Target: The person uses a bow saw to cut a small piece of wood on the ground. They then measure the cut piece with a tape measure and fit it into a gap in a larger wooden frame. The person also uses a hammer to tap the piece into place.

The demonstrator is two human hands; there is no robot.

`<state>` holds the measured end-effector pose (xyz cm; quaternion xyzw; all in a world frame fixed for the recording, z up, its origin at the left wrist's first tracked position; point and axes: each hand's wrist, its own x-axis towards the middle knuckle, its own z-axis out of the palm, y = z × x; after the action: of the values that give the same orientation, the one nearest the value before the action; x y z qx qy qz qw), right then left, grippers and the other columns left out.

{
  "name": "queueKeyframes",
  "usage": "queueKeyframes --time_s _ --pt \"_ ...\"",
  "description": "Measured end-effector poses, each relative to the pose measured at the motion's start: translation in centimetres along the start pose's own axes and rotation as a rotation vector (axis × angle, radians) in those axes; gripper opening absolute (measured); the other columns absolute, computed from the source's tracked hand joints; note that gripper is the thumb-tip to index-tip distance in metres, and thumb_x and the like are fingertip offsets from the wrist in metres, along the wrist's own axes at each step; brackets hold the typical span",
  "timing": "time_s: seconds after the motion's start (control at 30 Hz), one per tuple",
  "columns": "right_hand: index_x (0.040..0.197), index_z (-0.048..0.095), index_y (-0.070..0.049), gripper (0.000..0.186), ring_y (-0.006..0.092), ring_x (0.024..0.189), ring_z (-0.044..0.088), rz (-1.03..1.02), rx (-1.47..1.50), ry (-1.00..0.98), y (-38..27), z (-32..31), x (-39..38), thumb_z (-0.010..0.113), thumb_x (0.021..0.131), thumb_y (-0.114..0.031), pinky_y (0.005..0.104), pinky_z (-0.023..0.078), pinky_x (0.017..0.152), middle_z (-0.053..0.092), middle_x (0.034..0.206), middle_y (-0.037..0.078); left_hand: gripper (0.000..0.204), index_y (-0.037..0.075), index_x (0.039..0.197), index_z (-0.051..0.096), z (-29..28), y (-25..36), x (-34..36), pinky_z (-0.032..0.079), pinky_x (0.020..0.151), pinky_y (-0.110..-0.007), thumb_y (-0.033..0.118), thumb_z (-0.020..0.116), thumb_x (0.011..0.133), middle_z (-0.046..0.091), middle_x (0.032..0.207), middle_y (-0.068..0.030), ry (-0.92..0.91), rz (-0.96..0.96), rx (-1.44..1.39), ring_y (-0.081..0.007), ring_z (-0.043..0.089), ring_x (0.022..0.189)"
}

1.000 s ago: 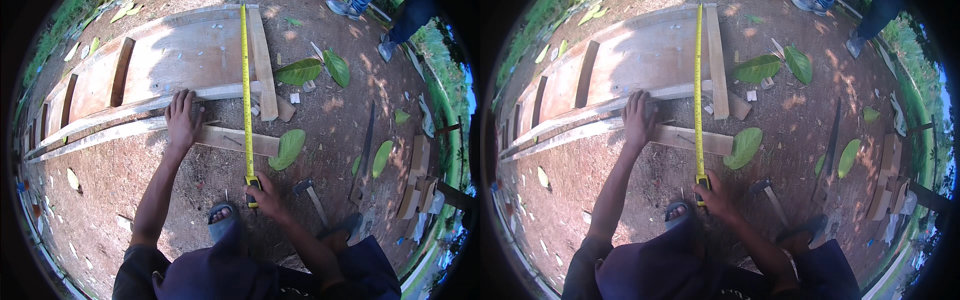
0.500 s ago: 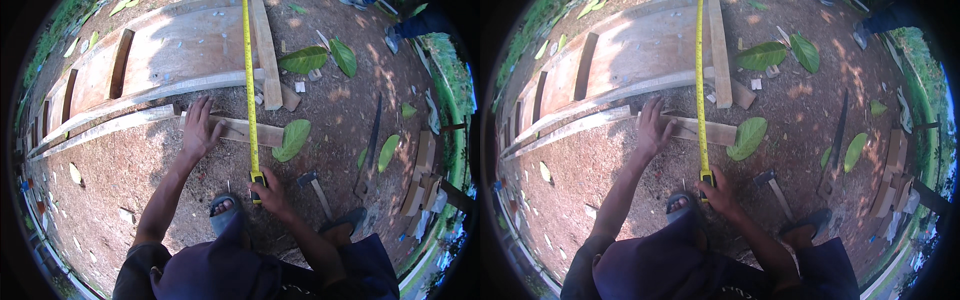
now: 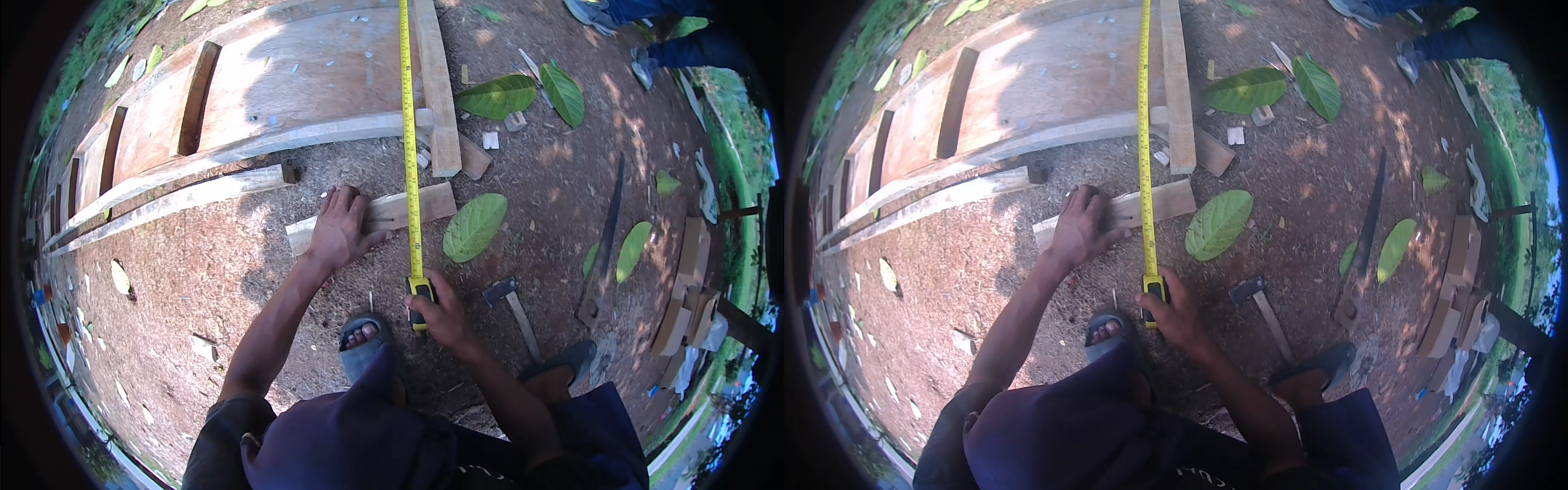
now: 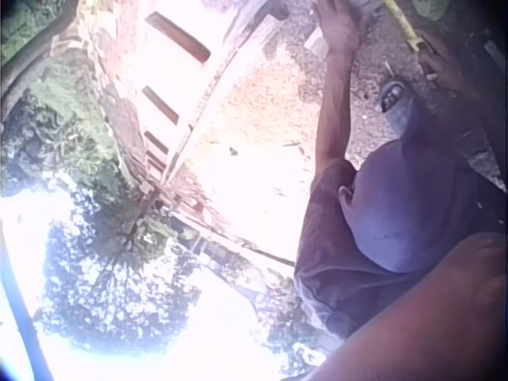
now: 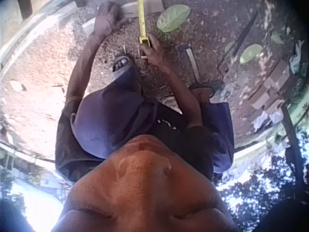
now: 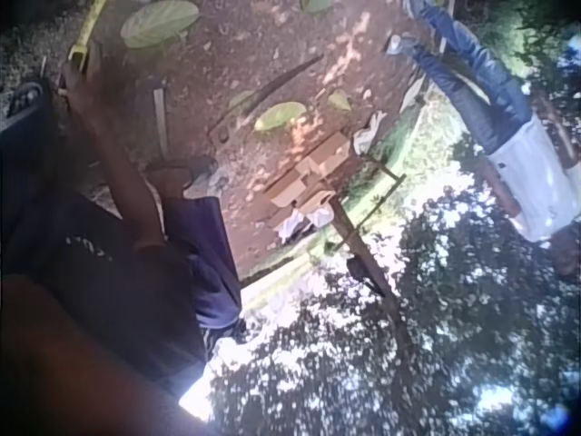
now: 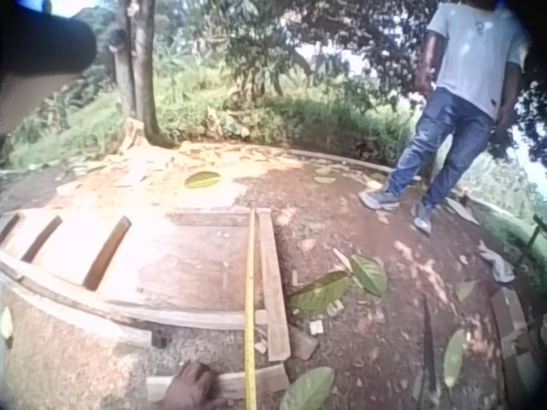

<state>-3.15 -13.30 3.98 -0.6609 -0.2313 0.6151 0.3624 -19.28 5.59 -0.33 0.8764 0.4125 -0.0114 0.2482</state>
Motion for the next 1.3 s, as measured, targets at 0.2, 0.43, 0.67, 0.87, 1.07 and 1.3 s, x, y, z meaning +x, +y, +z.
queueKeyframes --time_s 0.2,0.43,0.67,0.87,1.07,1.3 --pt "0.12 0.057 -0.003 0.046 0.0159 0.081 0.062 0.008 0.049 -0.003 -0.1 -0.1 -0.2 0.072 0.086 -0.029 0.0337 0.051 0.072 0.063 0.09 0.007 0.068 0.005 0.126 0.05 0.4 0.8 -0.4 0.029 0.119 -0.055 0.047 0.08 0.081 0.059 0.125 -0.0192 -0.107 -0.077 -0.009 -0.0357 0.055 0.126" --pt "0.118 0.058 -0.004 0.043 0.0151 0.081 0.059 -0.047 0.018 0.042 0.3 -0.4 -0.3 0.071 0.086 -0.029 0.0346 0.051 0.073 0.06 0.091 0.005 0.066 0.005 0.13 0.049 0.7 0.9 -0.6 0.036 0.113 -0.051 0.036 0.08 0.082 0.06 0.127 -0.0143 0.085 0.06 0.059 -0.0307 0.056 0.123" --pt "0.127 0.054 -0.003 0.045 0.0123 0.078 0.061 -0.005 0.055 -0.012 0.2 -0.4 -0.4 0.069 0.089 -0.021 0.029 0.052 0.066 0.059 0.094 0.005 0.057 0.011 0.129 0.055 -1.3 0.4 1.5 0.045 0.093 -0.043 0.026 0.08 0.08 0.059 0.117 -0.0057 0.32 0.277 0.221 -0.0253 0.058 0.11" --pt "0.124 0.056 -0.003 0.045 0.0126 0.081 0.06 -0.066 0.022 0.045 0.3 -0.5 -0.5 0.071 0.087 -0.024 0.03 0.05 0.069 0.06 0.092 0.005 0.059 0.013 0.127 0.058 -3.0 0.5 2.9 0.047 0.094 -0.044 0.023 0.084 0.075 0.06 0.121 -0.0063 0.308 0.25 0.231 -0.0275 0.06 0.111" --pt "0.115 0.059 -0.004 0.042 0.0154 0.08 0.058 -0.021 0.042 0.041 -0.6 -0.8 -1.0 0.072 0.085 -0.029 0.0336 0.049 0.069 0.059 0.089 0.006 0.062 0.012 0.129 0.056 -2.5 0.4 2.9 0.047 0.094 -0.046 0.022 0.084 0.075 0.059 0.121 -0.0084 0.311 0.26 0.223 -0.0308 0.059 0.112" --pt "0.121 0.057 -0.004 0.043 0.0145 0.083 0.06 0.028 -0.012 0.035 -1.3 -1.2 -0.8 0.07 0.087 -0.026 0.0319 0.05 0.072 0.06 0.095 0.006 0.063 0.01 0.131 0.055 -1.8 0.7 1.4 0.047 0.095 -0.046 0.022 0.083 0.076 0.059 0.119 -0.0097 0.195 0.272 0.179 -0.031 0.059 0.113"
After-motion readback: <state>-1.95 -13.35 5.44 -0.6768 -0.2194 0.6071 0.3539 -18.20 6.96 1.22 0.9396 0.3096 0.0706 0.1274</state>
